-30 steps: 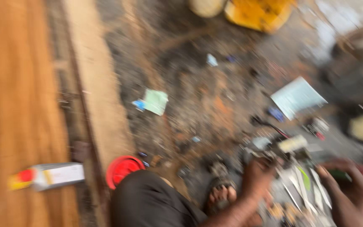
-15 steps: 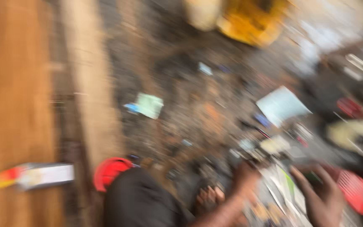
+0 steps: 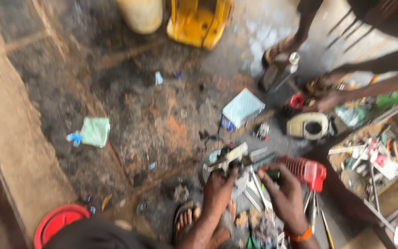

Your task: The person sits on the floor and cleans a small engine cylinder head with a rag. They then pick up a piston ring, inspect it, and place it into the cylinder head. Finally, they pour a small amount of oil into the cylinder head using a red cap.

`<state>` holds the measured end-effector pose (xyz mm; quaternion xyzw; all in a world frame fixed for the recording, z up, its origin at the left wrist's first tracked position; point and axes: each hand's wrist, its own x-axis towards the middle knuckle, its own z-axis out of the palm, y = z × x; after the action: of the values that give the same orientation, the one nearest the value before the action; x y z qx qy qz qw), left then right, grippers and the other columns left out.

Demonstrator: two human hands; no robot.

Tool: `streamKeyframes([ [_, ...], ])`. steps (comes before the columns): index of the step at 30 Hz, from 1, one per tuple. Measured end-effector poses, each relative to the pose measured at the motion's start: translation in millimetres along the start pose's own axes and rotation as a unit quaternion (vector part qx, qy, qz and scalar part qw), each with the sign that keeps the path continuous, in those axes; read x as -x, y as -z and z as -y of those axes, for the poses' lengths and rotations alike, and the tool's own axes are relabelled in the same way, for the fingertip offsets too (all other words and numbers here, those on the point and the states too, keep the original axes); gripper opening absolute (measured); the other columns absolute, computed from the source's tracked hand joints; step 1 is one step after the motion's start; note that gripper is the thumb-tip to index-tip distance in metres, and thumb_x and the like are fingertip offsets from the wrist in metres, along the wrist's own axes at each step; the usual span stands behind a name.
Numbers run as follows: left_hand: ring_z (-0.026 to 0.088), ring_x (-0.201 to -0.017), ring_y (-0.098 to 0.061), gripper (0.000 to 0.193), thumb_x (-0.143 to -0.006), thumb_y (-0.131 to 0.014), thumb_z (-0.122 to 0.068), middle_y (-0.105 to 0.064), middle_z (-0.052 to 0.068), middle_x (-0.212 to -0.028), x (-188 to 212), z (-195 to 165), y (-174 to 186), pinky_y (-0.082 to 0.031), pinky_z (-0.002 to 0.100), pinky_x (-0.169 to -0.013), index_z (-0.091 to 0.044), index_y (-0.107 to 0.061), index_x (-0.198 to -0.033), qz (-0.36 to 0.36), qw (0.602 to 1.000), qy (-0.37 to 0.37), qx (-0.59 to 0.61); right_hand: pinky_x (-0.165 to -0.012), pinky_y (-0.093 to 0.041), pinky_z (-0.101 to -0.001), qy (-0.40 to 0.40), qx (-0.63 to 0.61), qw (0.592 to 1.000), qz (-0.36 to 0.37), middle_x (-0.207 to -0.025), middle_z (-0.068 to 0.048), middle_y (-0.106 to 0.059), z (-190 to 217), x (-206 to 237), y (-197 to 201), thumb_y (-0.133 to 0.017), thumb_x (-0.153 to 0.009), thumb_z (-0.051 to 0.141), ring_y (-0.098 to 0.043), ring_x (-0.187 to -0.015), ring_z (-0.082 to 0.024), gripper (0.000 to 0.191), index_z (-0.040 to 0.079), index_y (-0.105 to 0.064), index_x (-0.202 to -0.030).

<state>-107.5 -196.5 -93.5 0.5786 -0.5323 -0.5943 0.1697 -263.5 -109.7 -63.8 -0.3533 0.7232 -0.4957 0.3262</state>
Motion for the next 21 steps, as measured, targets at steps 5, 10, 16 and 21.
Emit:
streamKeyframes([
  [5, 0.023, -0.088, -0.074, 0.056, -0.092, -0.069, -0.054, -0.075, 0.010, -0.097, 2.1, 20.0, -0.9, -0.057, 0.037, -0.076, -0.001, -0.070, -0.109, -0.008, 0.997, -0.036, 0.067, -0.087, -0.057, -0.0276, 0.014, 0.029, 0.999, 0.002, -0.107, -0.005, -0.077, -1.3, 8.0, -7.5, -0.074, -0.092, 0.012, -0.071, -0.100, -0.012, 0.023, 0.002, -0.069, -0.112],
  [10, 0.020, -0.090, -0.078, 0.054, -0.091, -0.066, -0.052, -0.075, 0.008, -0.099, 0.9, 31.9, 2.2, -0.060, 0.034, -0.074, -0.004, -0.068, -0.116, 0.027, 0.993, 0.000, 0.113, -0.084, -0.059, -0.0283, 0.096, 0.176, 0.980, -0.014, -0.107, -0.006, -0.079, 18.4, 12.5, -23.0, -0.077, -0.092, 0.012, -0.075, -0.098, -0.012, 0.021, 0.004, -0.073, -0.111],
  [16, 0.020, -0.095, -0.077, 0.054, -0.093, -0.066, -0.052, -0.078, 0.011, -0.103, -3.0, 36.0, 3.6, -0.059, 0.035, -0.079, -0.003, -0.069, -0.115, 0.044, 0.995, -0.017, 0.093, -0.076, -0.058, -0.0291, 0.144, 0.228, 0.963, 0.002, -0.100, -0.008, -0.076, 43.3, 11.1, -38.1, -0.077, -0.091, 0.011, -0.076, -0.090, -0.015, 0.021, 0.004, -0.072, -0.110],
  [21, 0.022, -0.097, -0.076, 0.057, -0.093, -0.066, -0.054, -0.078, 0.012, -0.106, -2.5, 43.2, 0.7, -0.057, 0.036, -0.083, -0.002, -0.070, -0.113, 0.050, 0.996, -0.020, 0.074, -0.073, -0.057, -0.0318, 0.145, 0.276, 0.950, 0.017, -0.095, -0.008, -0.074, 50.1, 5.6, -41.3, -0.077, -0.091, 0.013, -0.074, -0.084, -0.018, 0.020, 0.004, -0.072, -0.108],
])
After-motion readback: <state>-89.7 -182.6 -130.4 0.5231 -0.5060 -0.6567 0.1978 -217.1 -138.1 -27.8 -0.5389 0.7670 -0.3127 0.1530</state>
